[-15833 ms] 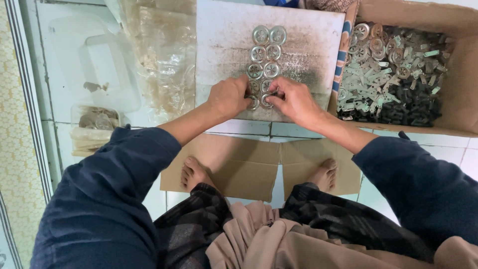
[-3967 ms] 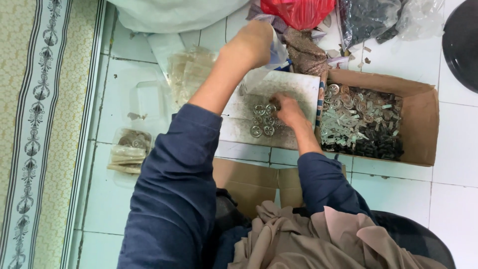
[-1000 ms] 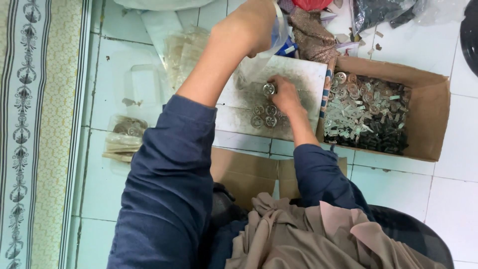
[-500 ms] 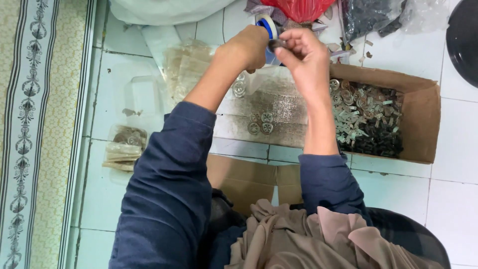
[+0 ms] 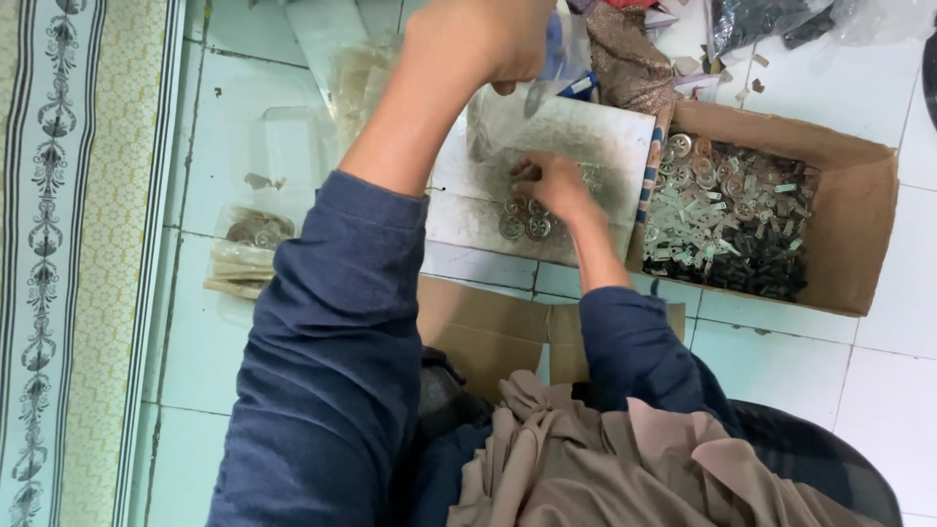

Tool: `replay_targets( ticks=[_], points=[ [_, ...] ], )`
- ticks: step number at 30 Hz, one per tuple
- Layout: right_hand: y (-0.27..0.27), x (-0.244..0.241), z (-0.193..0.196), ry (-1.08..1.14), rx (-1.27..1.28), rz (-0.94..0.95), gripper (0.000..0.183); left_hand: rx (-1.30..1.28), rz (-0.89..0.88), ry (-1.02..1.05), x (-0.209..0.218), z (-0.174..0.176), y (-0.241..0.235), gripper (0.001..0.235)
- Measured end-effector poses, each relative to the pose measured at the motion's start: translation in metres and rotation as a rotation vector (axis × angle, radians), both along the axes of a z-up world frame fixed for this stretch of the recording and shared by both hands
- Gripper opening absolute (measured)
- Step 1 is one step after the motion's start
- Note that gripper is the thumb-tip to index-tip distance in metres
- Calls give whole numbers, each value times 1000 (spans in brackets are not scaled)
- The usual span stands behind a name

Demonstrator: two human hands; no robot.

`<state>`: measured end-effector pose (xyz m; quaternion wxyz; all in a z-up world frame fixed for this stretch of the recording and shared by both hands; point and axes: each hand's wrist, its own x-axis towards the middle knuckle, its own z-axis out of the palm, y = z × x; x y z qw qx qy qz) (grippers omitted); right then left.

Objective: Arranging small metal components and placing them into plastic bags, then sealing the bags with tape.

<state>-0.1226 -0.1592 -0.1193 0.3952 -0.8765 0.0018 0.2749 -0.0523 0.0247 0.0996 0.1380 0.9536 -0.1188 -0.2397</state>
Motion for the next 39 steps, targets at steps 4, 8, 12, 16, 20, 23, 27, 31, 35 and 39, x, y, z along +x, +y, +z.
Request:
replay_targets(
  ticks=[4,8,12,16,20,23,27,31,35,39],
  points=[
    [-15,2,-19,-33,112,-270,15,18,-49,88,15,-23,-3,17],
    [-15,-8,6,182,7,-60,42,-36,-54,47,21,-37,6,18],
    [4,-17,6,8,-340,241,47,-34,-27,20,16,-15,10,23],
    [7,-15,-6,-43,-410,315,41,68,49,170,9,-5,-12,25],
    [-10,-3,-6,21,-222,84,22,109,-49,132,15,-63,-29,28],
    [-26,6,13,76,-13,-152,11,82,-108,158,9,-65,-27,23],
    [-35,12,64,-12,200,-328,8,3,-85,120,4,-30,-23,14],
    [-39,20,127,-324,559,-393,15,69,-94,76,18,-60,-31,17],
    [-12,10,177,-511,428,-258,18,91,-29,138,17,-55,-30,23],
    [0,13,172,-618,380,-203,17,74,42,140,19,-45,-26,24]
  ],
)
